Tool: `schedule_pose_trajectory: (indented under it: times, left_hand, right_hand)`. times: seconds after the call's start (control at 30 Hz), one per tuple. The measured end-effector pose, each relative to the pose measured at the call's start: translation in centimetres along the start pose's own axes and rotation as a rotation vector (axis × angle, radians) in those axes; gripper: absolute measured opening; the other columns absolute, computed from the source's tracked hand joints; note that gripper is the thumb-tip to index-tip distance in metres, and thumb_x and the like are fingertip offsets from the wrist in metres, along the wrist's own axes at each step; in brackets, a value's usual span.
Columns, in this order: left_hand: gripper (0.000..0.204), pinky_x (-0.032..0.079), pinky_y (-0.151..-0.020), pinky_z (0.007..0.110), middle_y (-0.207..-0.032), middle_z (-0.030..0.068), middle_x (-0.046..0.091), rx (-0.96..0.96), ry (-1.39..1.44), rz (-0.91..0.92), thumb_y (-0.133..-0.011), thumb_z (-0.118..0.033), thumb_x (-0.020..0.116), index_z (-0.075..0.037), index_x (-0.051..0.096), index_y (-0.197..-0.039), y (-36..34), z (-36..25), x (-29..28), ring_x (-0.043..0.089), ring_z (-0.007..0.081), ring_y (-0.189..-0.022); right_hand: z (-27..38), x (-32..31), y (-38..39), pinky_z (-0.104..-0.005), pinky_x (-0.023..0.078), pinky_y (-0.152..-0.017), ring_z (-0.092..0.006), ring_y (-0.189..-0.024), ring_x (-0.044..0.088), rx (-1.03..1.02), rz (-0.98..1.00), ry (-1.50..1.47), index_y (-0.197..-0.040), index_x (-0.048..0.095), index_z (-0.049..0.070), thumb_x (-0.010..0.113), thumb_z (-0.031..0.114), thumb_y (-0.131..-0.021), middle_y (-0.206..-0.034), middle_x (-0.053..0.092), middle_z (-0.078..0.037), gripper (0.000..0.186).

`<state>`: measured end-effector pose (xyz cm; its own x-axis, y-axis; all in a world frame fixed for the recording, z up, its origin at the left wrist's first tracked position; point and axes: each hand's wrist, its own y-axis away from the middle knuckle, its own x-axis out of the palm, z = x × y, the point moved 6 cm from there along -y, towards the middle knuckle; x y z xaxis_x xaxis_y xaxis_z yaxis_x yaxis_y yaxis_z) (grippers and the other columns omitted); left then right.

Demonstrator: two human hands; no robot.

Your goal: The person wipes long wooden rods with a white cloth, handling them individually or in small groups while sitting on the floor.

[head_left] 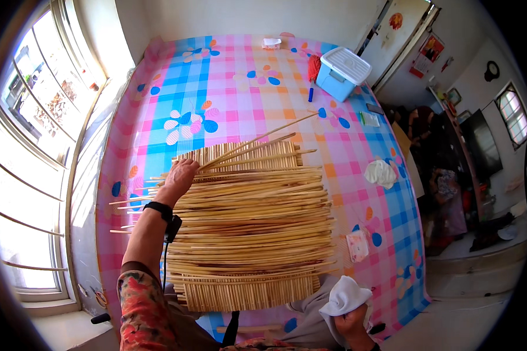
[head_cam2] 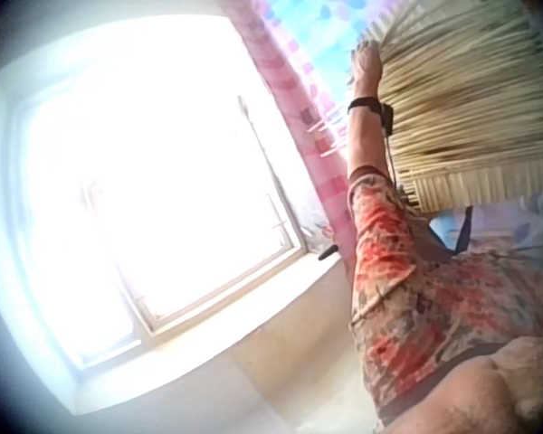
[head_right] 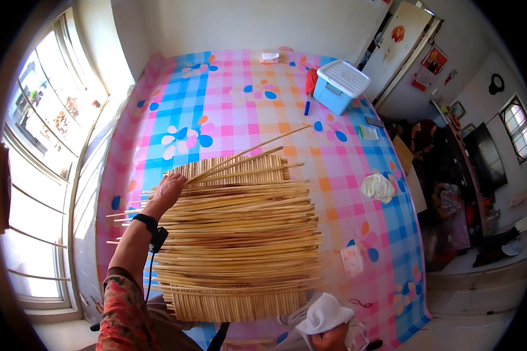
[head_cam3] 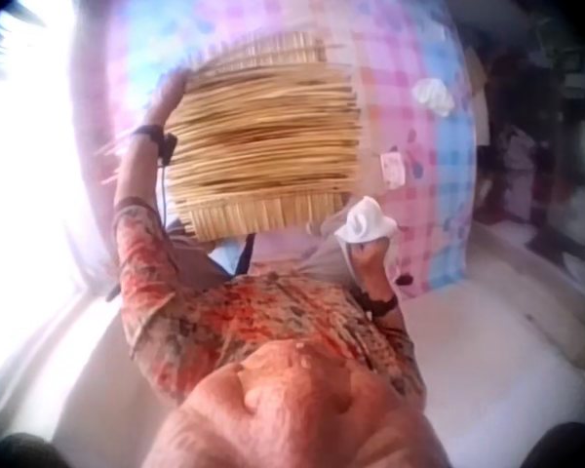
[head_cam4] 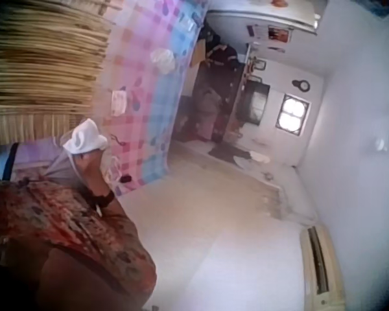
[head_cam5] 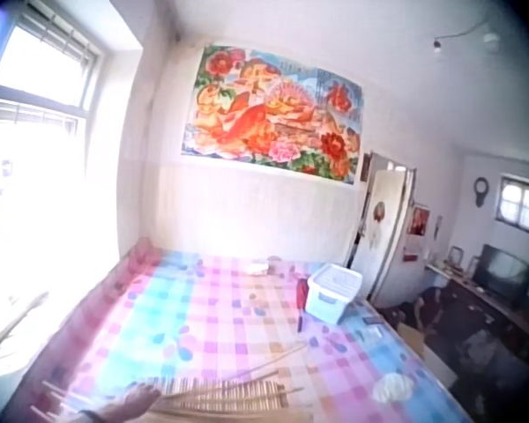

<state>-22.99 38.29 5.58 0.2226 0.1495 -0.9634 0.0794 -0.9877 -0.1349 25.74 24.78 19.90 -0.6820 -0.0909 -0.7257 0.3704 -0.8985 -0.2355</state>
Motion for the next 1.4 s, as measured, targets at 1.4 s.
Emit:
schedule_pose_trajectory:
  times: [1.4]
  left_hand:
    - [0.027, 0.033, -0.093, 0.046, -0.095, 0.0098, 0.052, 0.078, -0.024, -0.007, -0.073, -0.007, 0.061, -0.007, 0.051, -0.097, -0.5, -0.8, 0.3, 0.048, 0.028, -0.102]
  right_hand:
    - [0.4, 0.8, -0.6, -0.0349, 0.043, -0.081, -0.0293, -0.086, 0.059, 0.104, 0.158, -0.045, -0.104, 0.055, -0.001, 0.065, 0.015, -0.069, -0.091, 0.06, -0.014, 0.039]
